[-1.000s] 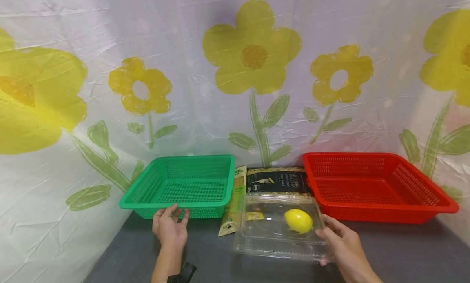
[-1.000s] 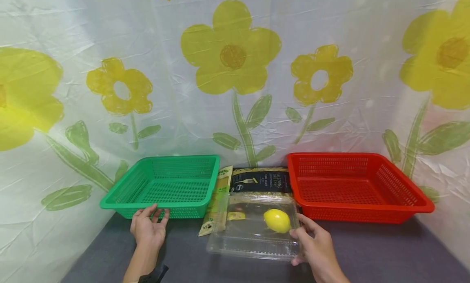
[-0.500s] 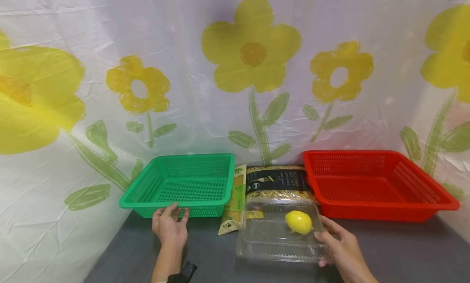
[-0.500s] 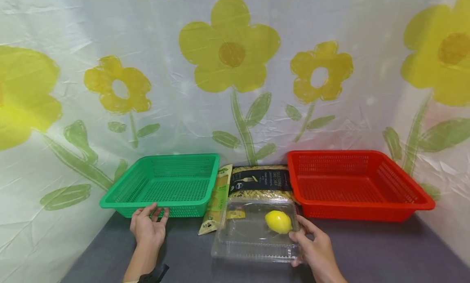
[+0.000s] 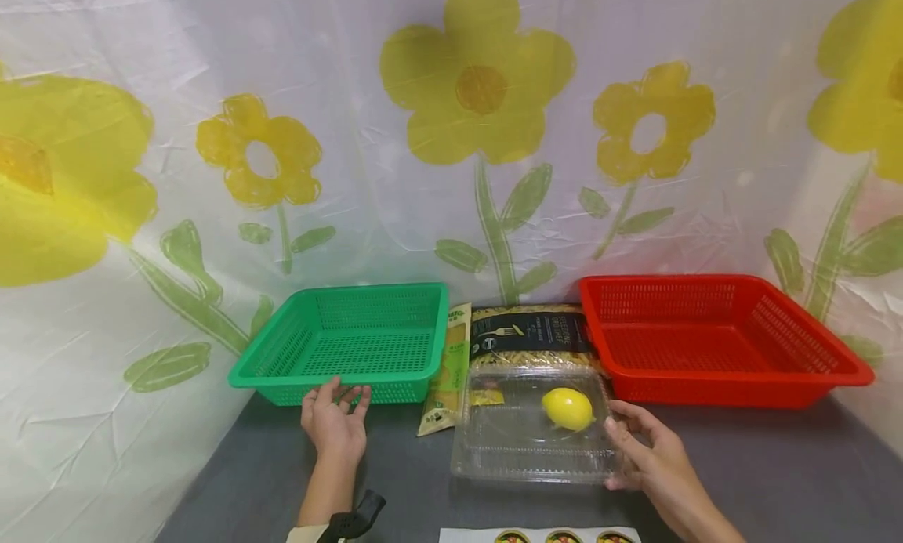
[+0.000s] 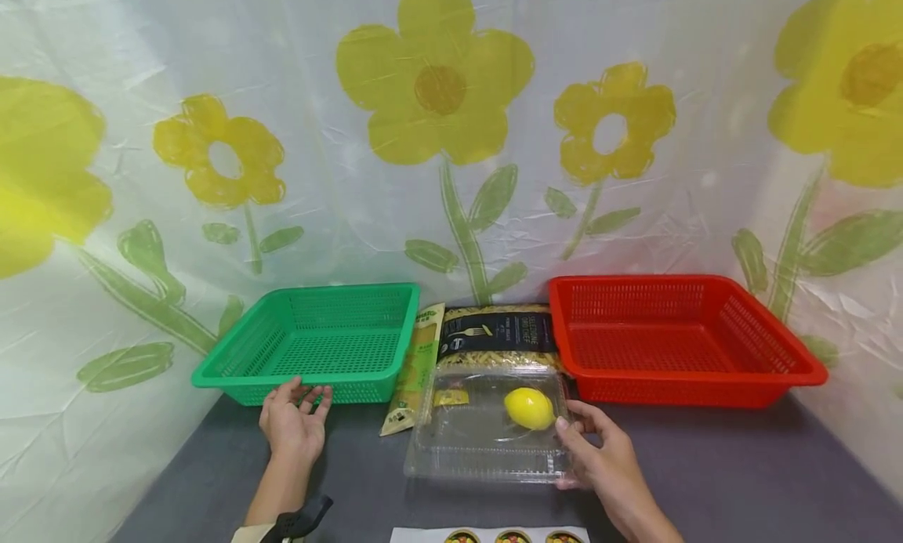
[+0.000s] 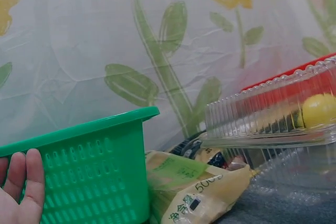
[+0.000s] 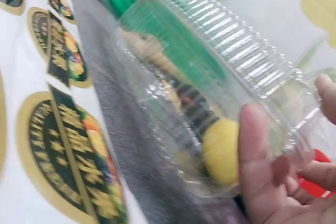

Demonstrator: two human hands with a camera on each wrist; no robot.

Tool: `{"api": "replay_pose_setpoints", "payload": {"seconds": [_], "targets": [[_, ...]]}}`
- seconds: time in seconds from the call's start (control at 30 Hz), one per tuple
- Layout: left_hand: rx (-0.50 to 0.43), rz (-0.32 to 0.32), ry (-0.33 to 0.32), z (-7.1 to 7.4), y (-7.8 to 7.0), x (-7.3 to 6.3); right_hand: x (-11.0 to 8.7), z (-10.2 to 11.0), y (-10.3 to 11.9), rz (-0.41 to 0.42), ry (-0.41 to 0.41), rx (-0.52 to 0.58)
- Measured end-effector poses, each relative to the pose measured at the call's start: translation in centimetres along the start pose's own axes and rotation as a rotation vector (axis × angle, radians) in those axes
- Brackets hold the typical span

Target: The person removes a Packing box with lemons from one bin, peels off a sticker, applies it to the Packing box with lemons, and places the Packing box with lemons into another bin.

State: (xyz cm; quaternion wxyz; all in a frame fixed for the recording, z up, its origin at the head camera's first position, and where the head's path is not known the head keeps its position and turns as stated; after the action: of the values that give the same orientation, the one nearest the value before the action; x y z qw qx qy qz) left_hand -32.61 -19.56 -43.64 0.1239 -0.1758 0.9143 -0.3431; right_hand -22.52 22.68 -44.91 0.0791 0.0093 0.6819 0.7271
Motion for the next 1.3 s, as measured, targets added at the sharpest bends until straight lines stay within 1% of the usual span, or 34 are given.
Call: {"api": "replay_pose_setpoints", "payload": {"seconds": [0.17, 0.3, 0.4, 0.47, 0.53, 0.6, 0.67, 0.73, 0.83, 0.97, 1.13, 1.2, 1.3], "targets": [[0.011, 0.032, -0.009, 0.2, -0.1, -0.2, 0.2, 0.7, 0.3, -0.001, 0.059, -0.073], [0.005, 0.079, -0.007, 0.5, -0.3, -0.2, 0.1, 1.0, 0.4, 0.019, 0.067, -0.113], [-0.011, 0.127, 0.014, 0.6, -0.5, -0.2, -0.1, 1.2, 0.7, 0.074, 0.044, -0.195], [0.008, 0.153, 0.034, 0.8, -0.5, -0.2, -0.3, 1.3, 1.2, 0.152, 0.008, -0.289], [0.059, 0.160, 0.051, 0.9, -0.5, -0.3, -0.6, 1.3, 1.8, 0.265, -0.050, -0.407], [0.147, 0.147, 0.076, 1.0, -0.5, -0.3, -1.0, 1.3, 2.5, 0.386, -0.116, -0.505], [0.243, 0.121, 0.095, 1.1, -0.4, -0.3, -1.4, 1.2, 3.2, 0.488, -0.172, -0.555], [0.327, 0.093, 0.116, 1.1, -0.3, -0.4, -1.8, 1.1, 3.7, 0.558, -0.206, -0.568], [0.425, 0.070, 0.145, 1.0, -0.1, -0.7, -2.4, 0.8, 4.2, 0.608, -0.220, -0.536], [0.530, 0.058, 0.187, 0.6, 0.2, -1.4, -3.0, 0.5, 4.8, 0.650, -0.222, -0.491], [0.659, 0.034, 0.265, -0.3, 0.4, -3.0, -3.8, -0.3, 5.4, 0.685, -0.177, -0.487], [0.692, 0.028, 0.313, -0.8, 0.2, -4.0, -4.1, -0.8, 5.6, 0.697, -0.157, -0.505], [0.724, 0.013, 0.422, -1.9, -0.1, -5.8, -4.5, -1.3, 6.0, 0.725, -0.144, -0.529]]}}
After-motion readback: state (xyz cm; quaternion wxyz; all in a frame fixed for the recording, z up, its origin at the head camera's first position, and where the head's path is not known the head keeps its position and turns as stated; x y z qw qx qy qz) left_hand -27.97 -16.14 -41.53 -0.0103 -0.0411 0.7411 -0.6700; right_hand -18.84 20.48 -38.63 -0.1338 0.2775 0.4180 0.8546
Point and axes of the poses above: each hand's wrist, its own x-axis towards the middle knuckle, its own z-axis out of the back of the hand, y = z × x, the point moved 4 cm from there along x, towards the middle knuckle, and after that the axes turned 2 degrees about -x, right-handed, at the moved point
